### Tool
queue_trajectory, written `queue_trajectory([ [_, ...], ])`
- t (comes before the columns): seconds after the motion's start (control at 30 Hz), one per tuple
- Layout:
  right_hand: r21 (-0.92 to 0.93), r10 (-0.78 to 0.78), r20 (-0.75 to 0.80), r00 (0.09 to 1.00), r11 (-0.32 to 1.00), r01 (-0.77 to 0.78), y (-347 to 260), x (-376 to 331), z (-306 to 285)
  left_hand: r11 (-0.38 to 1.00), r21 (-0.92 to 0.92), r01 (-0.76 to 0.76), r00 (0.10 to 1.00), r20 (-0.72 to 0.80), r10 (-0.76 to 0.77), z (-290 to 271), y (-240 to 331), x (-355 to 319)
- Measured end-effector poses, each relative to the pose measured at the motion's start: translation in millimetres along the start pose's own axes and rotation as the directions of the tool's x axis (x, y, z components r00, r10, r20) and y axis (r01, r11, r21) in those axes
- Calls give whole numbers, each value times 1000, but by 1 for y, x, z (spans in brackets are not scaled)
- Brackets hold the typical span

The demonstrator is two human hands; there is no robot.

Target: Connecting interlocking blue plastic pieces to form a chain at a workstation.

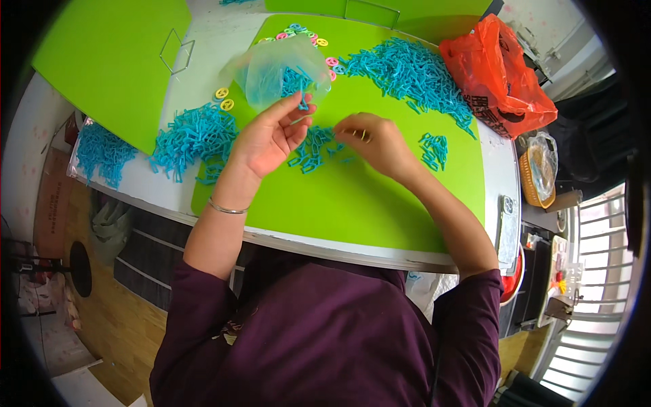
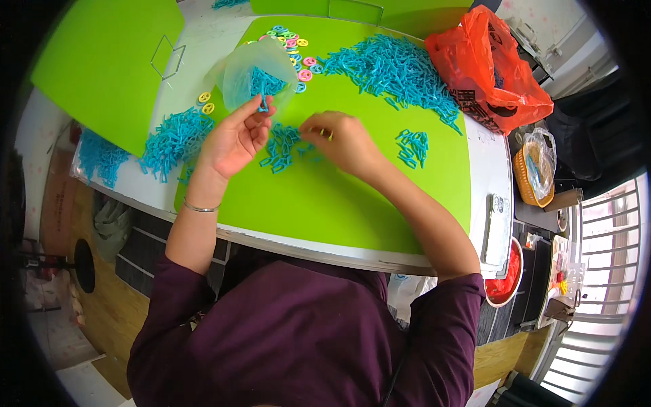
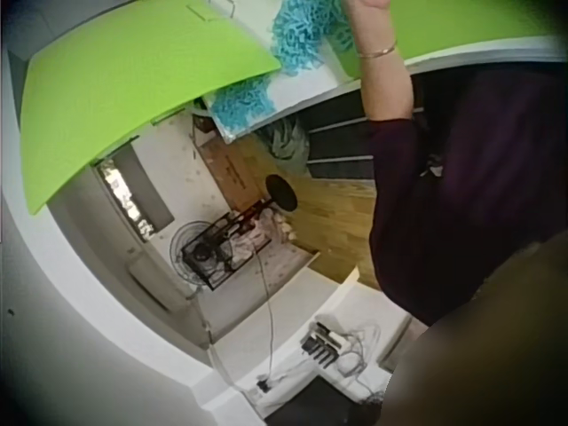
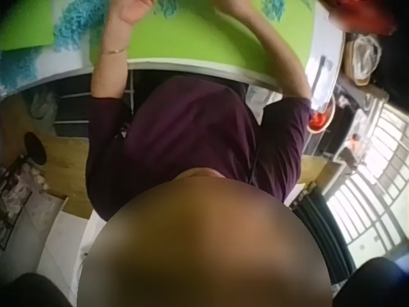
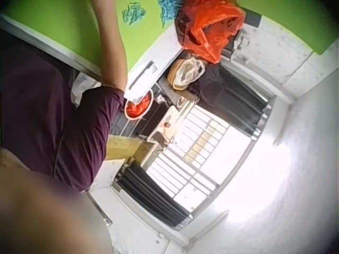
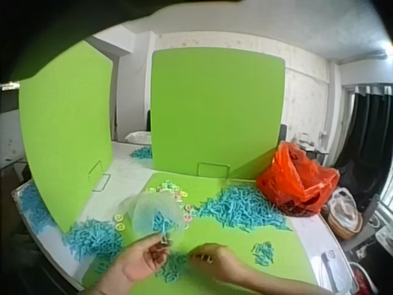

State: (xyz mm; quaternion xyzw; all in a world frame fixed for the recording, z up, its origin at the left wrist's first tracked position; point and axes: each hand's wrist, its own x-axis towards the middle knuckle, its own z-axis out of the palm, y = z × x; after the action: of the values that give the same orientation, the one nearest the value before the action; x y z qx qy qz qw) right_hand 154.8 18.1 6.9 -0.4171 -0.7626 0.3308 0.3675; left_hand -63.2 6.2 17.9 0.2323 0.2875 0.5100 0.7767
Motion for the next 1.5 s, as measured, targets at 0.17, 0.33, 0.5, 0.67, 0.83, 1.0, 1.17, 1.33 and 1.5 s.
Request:
queue_trajectory([
  [0.17, -489, -264, 113, 958, 825, 285, 0, -11, 13, 998, 50, -27, 999, -41, 29, 6, -6, -3],
  [0.33, -301, -23, 189, 982, 950, 80, -21, -11, -2, 997, 72, -2, 998, -58, 6, 4, -17, 1],
  [0.5, 339, 235, 286, 929, 882, -328, -36, -29, -23, 970, 241, -26, 1000, -9, 29, 7, -37, 1],
  [0.67, 490, 222, 266, 938, 807, -330, -36, -40, -28, 776, 615, -143, 989, 59, 136, 21, -52, -3],
  [0.83, 485, 210, 198, 957, 828, -282, -22, -32, -30, 766, 638, -76, 997, 70, 40, 27, -57, -7],
  [1.0, 672, 247, 88, 965, 701, -241, -21, -31, -29, 981, 127, 146, 981, 111, -160, 13, -52, -2],
  [1.17, 755, 299, 182, 937, 568, -328, -27, -36, -30, 988, 45, 148, 982, 110, -153, 17, -49, -4],
  [1.33, 764, 352, 289, 890, 476, -436, -20, -38, -29, 990, 129, 65, 990, 116, -80, 19, -52, -5],
  [1.5, 749, 347, 246, 905, 525, -404, -26, -38, -24, 986, 161, 35, 992, 117, -54, 19, -54, -6],
])
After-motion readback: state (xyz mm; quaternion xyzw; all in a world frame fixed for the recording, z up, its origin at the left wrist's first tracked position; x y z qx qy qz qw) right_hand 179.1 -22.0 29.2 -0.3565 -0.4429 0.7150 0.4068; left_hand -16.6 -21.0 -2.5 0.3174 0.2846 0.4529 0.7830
